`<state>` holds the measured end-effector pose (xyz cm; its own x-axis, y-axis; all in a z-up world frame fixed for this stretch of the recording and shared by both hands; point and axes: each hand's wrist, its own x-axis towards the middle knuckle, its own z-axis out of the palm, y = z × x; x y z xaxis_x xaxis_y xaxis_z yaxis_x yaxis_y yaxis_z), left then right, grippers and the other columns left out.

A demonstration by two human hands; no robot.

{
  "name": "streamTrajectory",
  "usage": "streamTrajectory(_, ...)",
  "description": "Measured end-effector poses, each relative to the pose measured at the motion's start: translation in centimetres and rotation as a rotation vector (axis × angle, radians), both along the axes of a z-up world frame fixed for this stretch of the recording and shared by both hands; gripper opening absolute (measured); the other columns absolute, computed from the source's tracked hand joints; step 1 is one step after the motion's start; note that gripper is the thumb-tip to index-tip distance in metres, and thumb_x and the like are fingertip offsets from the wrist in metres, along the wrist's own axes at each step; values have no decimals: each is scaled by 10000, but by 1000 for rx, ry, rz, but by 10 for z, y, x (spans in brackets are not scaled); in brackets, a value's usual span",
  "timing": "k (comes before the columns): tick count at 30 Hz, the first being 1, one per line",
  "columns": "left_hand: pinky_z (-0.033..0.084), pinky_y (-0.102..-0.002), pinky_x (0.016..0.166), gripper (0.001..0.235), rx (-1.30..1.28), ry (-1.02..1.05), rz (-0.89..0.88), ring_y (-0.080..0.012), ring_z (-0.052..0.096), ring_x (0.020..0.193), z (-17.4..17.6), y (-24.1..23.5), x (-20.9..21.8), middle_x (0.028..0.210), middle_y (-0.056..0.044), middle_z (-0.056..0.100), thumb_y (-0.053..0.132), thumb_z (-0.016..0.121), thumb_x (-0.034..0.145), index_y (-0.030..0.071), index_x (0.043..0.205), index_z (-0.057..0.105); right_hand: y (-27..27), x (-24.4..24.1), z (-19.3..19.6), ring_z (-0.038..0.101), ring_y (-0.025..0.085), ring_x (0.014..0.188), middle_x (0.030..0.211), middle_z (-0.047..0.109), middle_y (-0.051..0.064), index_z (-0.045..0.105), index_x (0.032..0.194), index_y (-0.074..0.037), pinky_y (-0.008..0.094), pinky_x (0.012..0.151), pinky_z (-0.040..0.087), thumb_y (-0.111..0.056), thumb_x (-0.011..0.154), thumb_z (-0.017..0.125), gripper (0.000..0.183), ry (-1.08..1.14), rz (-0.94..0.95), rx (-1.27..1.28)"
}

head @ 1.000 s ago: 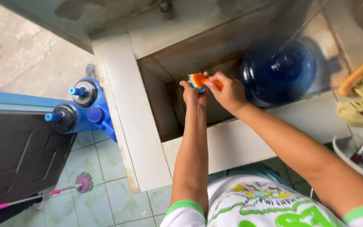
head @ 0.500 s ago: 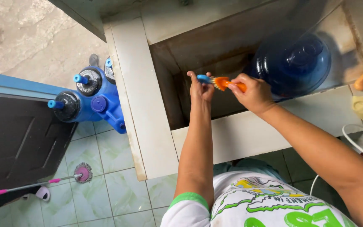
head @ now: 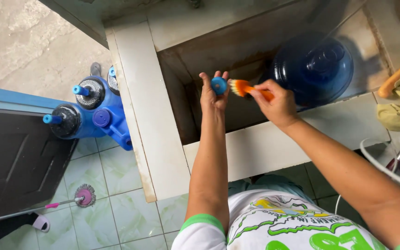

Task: Scrubbing the interior of a large plastic water jug with a long brush and then rinsing it with water.

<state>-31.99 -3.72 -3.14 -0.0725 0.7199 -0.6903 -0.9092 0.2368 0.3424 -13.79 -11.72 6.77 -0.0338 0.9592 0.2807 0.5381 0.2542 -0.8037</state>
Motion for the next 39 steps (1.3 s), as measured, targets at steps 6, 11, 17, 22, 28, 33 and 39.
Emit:
streamTrajectory(6,573,-475,856,673,254,-151,-75,-338,664,981,-41,4,19,1172,-178,627,635,442,1085,2,1316,448,4,-12,7,748,312,801,889,742,122,689,1007,-71,362,673,572,-215,973,788,178,15,-23,24)
streamTrajectory(11,542,-484,806,559,179,-82,-93,-303,614,900,-21,-3,22,1034,-118,654,534,313,1025,94,1231,590,5,-6,10,747,318,789,870,737,120,680,989,-79,372,679,579,-228,960,783,183,-36,32,31)
streamTrajectory(17,527,-457,931,653,294,-145,-65,-322,625,966,-20,2,36,1029,-178,648,555,277,1093,-7,1173,599,13,-2,10,741,334,824,935,757,121,678,1013,-61,376,682,574,-196,991,775,168,-3,-36,88)
streamTrajectory(22,507,-447,963,675,317,-138,-32,-320,609,980,-34,-7,18,1067,-173,657,602,288,1085,6,1128,603,-5,10,13,760,304,795,886,737,117,695,974,-80,375,680,586,-237,951,777,179,-8,-42,-63)
streamTrajectory(28,466,-422,950,1073,279,-82,-94,-296,568,994,-2,-19,37,1100,-121,621,979,238,816,19,1181,548,11,-12,13,739,323,821,934,758,95,698,1005,-88,382,679,572,-228,988,774,159,-81,-34,80)
streamTrajectory(33,455,-549,989,1036,163,-51,-34,-339,534,995,40,-15,18,1107,-150,547,935,217,831,28,1262,471,-9,17,7,739,315,803,917,750,93,702,992,-100,385,680,577,-229,960,780,155,-169,-12,79)
streamTrajectory(39,428,-488,1025,1008,216,24,-112,-300,548,1066,-24,-14,49,1167,-124,577,945,205,855,75,1274,491,13,-12,20,745,299,833,969,754,94,690,1028,-88,371,712,593,-197,993,769,139,-84,-20,165)
